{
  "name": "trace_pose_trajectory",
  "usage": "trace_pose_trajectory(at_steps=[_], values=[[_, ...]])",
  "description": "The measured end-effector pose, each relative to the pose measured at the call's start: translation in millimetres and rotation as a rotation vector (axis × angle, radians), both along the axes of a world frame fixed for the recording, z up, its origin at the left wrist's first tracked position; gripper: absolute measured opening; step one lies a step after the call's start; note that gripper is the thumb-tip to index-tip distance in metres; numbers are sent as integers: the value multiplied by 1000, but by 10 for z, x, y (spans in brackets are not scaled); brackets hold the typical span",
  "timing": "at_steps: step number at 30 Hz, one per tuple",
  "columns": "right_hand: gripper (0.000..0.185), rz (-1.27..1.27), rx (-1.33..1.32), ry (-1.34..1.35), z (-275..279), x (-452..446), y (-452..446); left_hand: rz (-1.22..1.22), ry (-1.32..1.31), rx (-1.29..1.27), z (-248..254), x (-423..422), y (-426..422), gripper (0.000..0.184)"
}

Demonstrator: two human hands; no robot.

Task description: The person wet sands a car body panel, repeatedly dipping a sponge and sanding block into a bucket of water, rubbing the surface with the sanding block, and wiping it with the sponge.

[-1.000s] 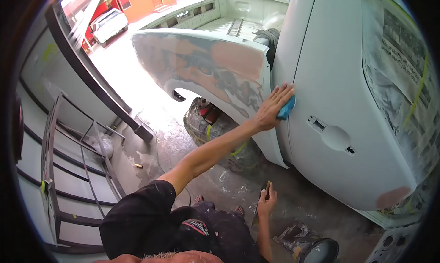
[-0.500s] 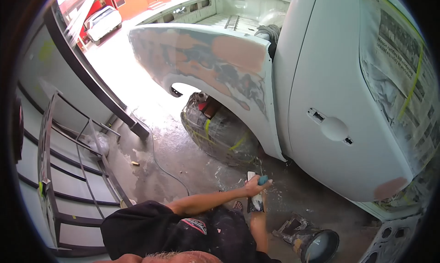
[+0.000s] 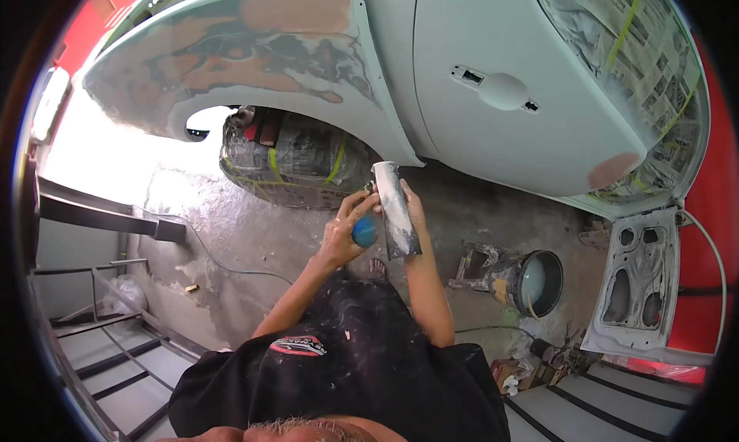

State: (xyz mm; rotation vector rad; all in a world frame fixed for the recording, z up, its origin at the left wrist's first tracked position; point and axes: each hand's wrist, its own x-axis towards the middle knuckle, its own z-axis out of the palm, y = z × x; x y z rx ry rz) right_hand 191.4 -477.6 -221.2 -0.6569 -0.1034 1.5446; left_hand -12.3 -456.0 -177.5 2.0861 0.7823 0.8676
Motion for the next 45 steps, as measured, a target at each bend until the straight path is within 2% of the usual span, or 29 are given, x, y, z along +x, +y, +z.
trace_pose_trajectory(at_steps=[3,4,7,9,10,13,17,19,20,23,24,27,28,31,34,37,40,45], values=[[55,173,-31,120,-58,-30,-65,-167,113,137,39,10,-41,86],[58,79,-177,-105,-104,-113,-78,-234,141,166,25,6,-23,87],[58,19,-260,-72,-227,-215,-311,-384,158,166,-40,-82,59,91],[59,-109,-324,-26,-507,-305,-526,-455,153,117,-116,-116,15,90],[56,-165,-337,2,-581,-358,-630,-471,195,105,-167,-102,-24,85],[47,-283,-371,37,-823,-470,-999,-525,137,54,-566,-39,-138,84],[43,-425,-548,-43,-884,-583,-1279,-342,47,-192,-601,-91,-292,58],[39,-315,-591,-219,-846,-597,-1470,-212,34,-418,-562,-99,-355,52],[38,-262,-611,-304,-843,-607,-1547,-73,109,-554,-552,-69,-351,47],[34,-214,-699,-869,-807,-704,-1639,41,-186,-912,-676,19,-171,49],[31,-299,-719,-969,-756,-742,-1625,12,-207,-1044,-909,69,-118,49],[32,-323,-744,-1281,-807,-614,-1685,-21,-207,-1286,-810,70,-66,52],[34,-331,-717,-1523,-882,-541,-1731,14,-168,-1305,-680,63,-96,57],[40,-343,-586,-1603,-949,-306,-1985,-49,-101,-1334,-725,149,-220,59],[48,-330,-581,-1466,-761,-153,-2258,-16,-120,-1458,-648,297,-476,54],[49,-309,-565,-1912,-536,-56,-2565,-147,-232,-1561,-684,479,-782,50],[45,-359,-632,-1898,-247,-77,-2776,-116,-218,-1583,-708,670,-1066,47],[36,-637,-409,-2130,70,69,-3017,-70,-224,-1531,-659,898,-1466,47]])
